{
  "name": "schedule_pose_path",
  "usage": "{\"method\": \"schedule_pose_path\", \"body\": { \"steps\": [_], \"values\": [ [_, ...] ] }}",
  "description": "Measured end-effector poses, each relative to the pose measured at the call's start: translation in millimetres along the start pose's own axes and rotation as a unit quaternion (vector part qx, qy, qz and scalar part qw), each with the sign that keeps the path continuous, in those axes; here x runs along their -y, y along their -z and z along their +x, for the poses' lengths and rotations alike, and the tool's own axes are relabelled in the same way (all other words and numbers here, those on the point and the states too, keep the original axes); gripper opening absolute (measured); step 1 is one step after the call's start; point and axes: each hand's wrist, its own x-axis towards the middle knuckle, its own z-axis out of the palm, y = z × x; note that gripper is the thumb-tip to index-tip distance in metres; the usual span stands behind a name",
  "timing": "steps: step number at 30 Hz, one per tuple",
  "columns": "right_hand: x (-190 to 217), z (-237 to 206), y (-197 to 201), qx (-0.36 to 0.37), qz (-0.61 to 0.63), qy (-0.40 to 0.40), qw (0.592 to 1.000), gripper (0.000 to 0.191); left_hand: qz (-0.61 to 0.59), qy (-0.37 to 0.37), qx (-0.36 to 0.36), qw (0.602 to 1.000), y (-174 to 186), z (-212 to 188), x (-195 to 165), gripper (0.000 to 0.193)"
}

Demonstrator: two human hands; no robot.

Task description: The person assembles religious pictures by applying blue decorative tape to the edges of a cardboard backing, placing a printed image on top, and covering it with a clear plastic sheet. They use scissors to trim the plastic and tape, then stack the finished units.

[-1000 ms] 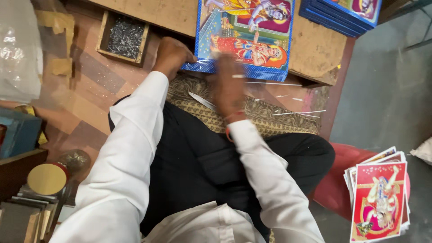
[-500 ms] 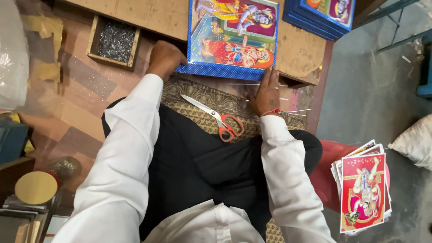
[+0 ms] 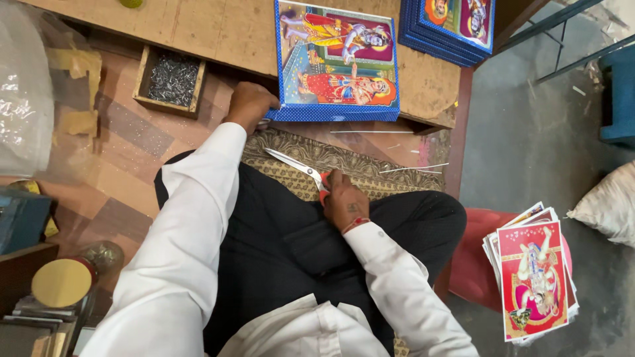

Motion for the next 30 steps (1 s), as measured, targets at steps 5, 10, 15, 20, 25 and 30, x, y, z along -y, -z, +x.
{"method": "schedule_pose_path", "body": {
  "steps": [5, 10, 15, 20, 25, 30],
  "values": [
    [-3, 15, 4, -0.052, 0.129, 0.034, 0.990, 0.052, 0.025, -0.089, 0.003, 0.996, -3, -4, -2, 0.017],
    [0, 7, 27, 0.235, 0.522, -0.233, 0.786, 0.041, 0.105, -0.188, -0.029, 0.976, -4, 8, 8, 0.025],
    [48, -22, 21, 0.224, 0.667, -0.183, 0.687, 0.050, 0.091, -0.119, -0.017, 0.989, -1, 5, 9, 0.016],
    [71, 3, 17, 0.206, 0.714, -0.139, 0.654, 0.054, 0.065, -0.051, -0.040, 0.996, 1, -3, 3, 0.012],
    [78, 25, 15, 0.185, 0.740, -0.088, 0.641, 0.056, 0.090, -0.131, -0.047, 0.986, 0, 5, 8, 0.012],
    [83, 31, 10, 0.156, 0.728, -0.092, 0.661, 0.052, 0.035, -0.043, -0.023, 0.998, 1, 5, 9, 0.013]
  ]
}}
